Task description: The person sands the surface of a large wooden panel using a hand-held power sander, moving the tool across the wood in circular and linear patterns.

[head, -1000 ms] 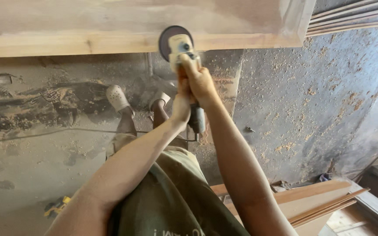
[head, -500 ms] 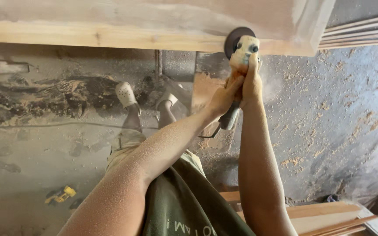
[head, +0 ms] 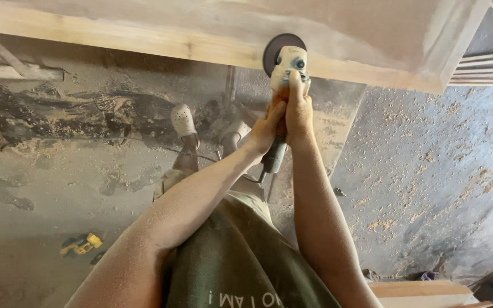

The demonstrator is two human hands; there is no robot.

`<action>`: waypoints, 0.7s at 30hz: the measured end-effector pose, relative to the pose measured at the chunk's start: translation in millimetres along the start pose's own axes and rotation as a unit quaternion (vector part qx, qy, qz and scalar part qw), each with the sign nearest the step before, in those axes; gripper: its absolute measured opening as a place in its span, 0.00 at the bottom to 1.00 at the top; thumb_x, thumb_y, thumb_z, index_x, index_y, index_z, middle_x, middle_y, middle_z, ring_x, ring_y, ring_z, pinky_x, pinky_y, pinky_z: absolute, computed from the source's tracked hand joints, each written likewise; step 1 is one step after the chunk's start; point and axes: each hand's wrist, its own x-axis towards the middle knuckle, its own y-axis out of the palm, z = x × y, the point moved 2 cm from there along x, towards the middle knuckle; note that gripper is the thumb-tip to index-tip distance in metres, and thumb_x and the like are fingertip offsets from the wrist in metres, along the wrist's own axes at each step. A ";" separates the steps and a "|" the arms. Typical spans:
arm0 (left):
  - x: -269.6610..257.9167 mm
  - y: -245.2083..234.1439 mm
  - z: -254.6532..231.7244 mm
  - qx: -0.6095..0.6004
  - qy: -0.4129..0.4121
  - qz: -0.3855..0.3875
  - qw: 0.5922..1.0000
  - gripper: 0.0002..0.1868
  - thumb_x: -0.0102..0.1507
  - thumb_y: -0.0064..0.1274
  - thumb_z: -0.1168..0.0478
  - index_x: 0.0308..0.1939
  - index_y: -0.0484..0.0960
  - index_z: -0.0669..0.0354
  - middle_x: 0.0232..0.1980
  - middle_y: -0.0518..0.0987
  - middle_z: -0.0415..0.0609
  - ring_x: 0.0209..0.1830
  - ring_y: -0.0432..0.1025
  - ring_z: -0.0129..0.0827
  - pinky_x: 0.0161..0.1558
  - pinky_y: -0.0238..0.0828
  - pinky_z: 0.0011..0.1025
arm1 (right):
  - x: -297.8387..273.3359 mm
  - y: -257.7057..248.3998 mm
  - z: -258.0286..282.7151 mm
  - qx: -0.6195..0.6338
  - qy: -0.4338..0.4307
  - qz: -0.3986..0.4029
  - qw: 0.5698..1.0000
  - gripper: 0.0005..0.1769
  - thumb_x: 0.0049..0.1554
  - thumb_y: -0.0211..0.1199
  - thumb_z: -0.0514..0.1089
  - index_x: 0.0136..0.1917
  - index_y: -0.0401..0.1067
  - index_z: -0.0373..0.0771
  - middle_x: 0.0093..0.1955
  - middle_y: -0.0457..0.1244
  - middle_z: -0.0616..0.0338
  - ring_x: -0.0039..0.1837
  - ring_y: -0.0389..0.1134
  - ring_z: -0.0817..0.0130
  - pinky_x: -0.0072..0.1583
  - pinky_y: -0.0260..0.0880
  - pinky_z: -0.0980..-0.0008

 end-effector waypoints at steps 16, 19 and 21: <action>-57.0 -61.4 -41.0 -0.034 0.034 -0.092 0.995 0.38 0.70 0.27 0.33 0.63 0.71 0.61 0.46 0.80 0.49 0.39 0.77 0.30 0.42 0.80 0.30 | -2.2 90.6 -29.0 -0.211 -0.009 0.083 0.974 0.40 0.52 0.61 0.72 0.51 0.76 0.30 0.42 0.70 0.53 0.46 0.71 0.68 0.49 0.74 0.67; -33.1 -11.6 -10.1 -0.012 0.007 -0.033 0.999 0.39 0.66 0.24 0.30 0.62 0.70 0.55 0.43 0.79 0.49 0.32 0.74 0.32 0.34 0.78 0.32 | -4.0 19.8 -13.6 -0.193 0.051 0.038 0.979 0.39 0.51 0.58 0.73 0.49 0.76 0.33 0.41 0.68 0.52 0.41 0.70 0.63 0.45 0.76 0.62; -15.0 28.3 12.4 -0.024 0.040 0.009 0.999 0.35 0.68 0.31 0.31 0.65 0.69 0.51 0.47 0.79 0.46 0.39 0.73 0.28 0.41 0.74 0.25 | -3.7 -24.3 3.0 -0.196 0.053 -0.010 0.979 0.40 0.51 0.55 0.75 0.49 0.76 0.34 0.42 0.68 0.54 0.41 0.70 0.67 0.44 0.77 0.63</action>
